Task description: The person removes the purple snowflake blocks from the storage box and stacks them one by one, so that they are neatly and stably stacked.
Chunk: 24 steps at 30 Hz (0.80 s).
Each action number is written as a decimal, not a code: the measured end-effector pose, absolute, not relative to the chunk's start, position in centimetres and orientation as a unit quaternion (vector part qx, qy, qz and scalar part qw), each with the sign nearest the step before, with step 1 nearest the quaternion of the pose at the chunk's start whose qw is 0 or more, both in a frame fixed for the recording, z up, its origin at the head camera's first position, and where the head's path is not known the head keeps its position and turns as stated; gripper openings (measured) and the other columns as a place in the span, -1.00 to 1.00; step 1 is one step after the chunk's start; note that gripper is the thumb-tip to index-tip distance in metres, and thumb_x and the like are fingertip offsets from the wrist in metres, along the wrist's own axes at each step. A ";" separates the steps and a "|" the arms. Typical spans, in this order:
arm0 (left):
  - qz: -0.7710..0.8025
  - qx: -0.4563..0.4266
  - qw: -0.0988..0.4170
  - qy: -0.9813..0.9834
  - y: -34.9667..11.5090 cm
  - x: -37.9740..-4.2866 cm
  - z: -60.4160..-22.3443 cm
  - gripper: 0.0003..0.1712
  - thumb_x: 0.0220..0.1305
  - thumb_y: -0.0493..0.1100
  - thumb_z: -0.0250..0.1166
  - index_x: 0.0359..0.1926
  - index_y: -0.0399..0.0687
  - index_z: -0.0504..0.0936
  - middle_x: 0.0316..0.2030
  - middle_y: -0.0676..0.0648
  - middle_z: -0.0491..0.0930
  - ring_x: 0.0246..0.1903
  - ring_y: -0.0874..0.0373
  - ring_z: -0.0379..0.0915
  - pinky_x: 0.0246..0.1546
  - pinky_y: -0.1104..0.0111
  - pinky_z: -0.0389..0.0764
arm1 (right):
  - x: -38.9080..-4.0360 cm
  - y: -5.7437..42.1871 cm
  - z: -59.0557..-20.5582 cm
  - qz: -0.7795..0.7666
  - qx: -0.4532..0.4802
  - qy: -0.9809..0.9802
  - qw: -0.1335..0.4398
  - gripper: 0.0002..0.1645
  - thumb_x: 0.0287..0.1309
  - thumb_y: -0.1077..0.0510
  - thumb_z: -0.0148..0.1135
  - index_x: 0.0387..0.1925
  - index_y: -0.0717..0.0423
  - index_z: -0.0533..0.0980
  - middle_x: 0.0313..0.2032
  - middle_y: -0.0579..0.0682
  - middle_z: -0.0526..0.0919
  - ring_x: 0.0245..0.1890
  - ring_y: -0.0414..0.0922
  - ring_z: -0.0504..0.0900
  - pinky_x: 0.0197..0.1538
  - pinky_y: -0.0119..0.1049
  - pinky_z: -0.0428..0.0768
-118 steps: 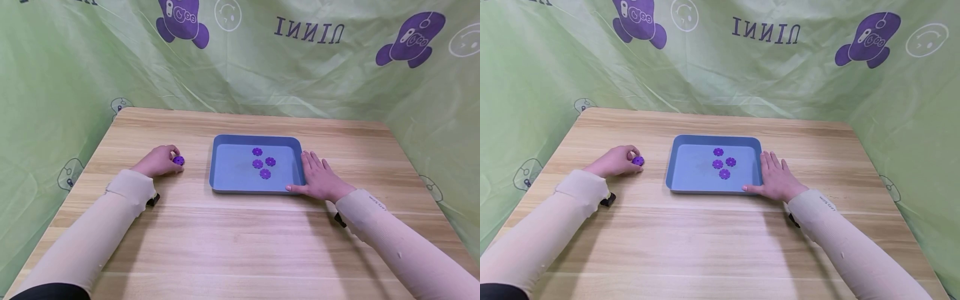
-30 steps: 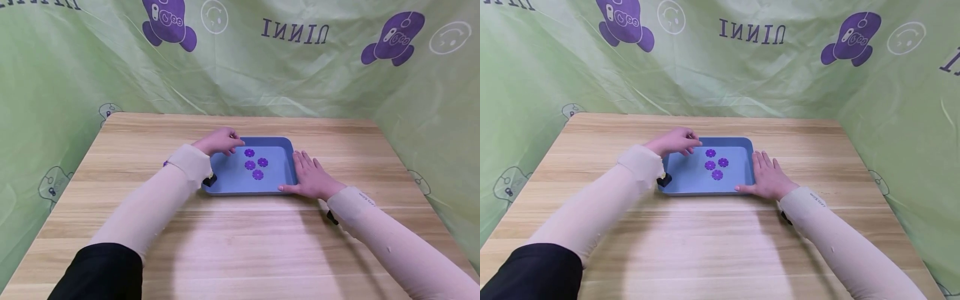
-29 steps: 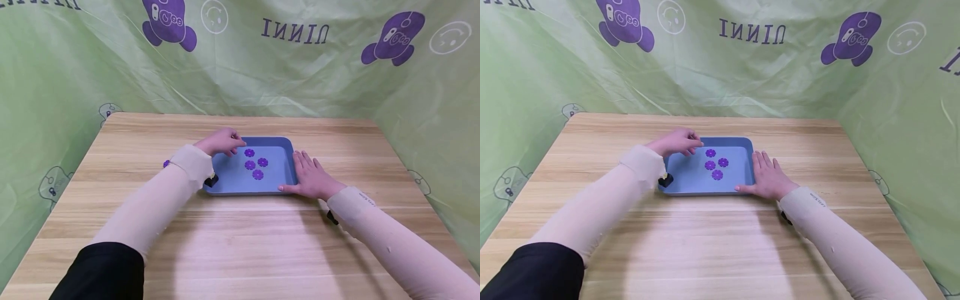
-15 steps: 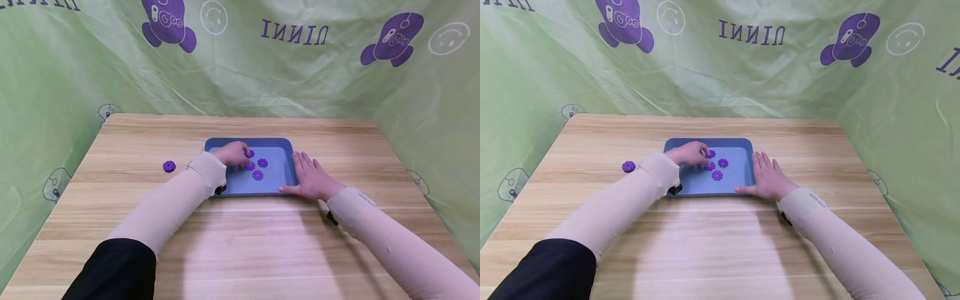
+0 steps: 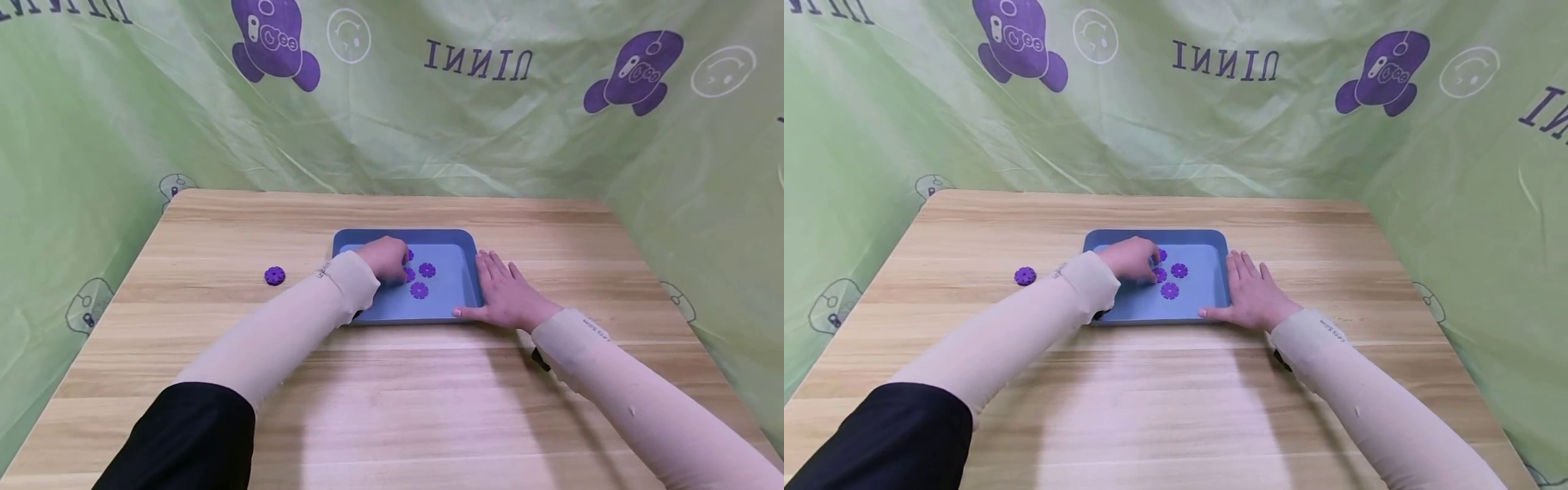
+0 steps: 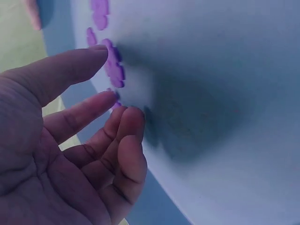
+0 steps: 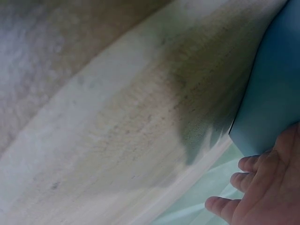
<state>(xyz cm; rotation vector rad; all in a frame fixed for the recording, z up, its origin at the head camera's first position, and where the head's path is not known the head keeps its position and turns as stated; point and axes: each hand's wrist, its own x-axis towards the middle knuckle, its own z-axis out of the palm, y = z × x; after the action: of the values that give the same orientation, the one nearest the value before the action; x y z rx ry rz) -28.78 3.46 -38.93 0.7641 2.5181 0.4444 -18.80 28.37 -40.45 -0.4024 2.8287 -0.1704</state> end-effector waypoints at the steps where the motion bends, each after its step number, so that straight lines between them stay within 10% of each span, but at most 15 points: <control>1: 0.154 0.283 0.232 0.918 3.5 -28.8 -39.0 -0.75 0.29 -0.22 0.41 -0.40 -0.14 0.48 -0.49 -0.01 0.32 -0.49 0.15 0.25 -0.46 0.35 0.32 | -18.8 28.4 -40.5 -0.058 -0.139 0.979 0.139 0.49 0.22 -0.56 0.16 0.53 0.55 -0.20 0.56 0.45 -0.18 0.56 0.37 -0.20 0.48 0.36 -0.13; 24: 0.169 0.299 0.231 0.910 3.7 -28.9 -39.6 -0.82 0.34 -0.34 0.25 -0.37 -0.09 0.42 -0.47 -0.02 0.37 -0.42 0.12 0.34 -0.43 0.35 0.35 | -18.8 28.6 -40.8 -0.074 -0.151 0.976 0.136 0.49 0.23 -0.53 0.18 0.52 0.57 -0.24 0.55 0.49 -0.27 0.56 0.38 -0.27 0.51 0.27 -0.18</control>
<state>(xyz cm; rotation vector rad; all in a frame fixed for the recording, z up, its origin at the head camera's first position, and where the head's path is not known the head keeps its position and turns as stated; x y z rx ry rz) -28.88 3.73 -39.57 0.8226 2.5036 0.4653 -18.75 28.59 -40.77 -0.4370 2.8277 -0.2137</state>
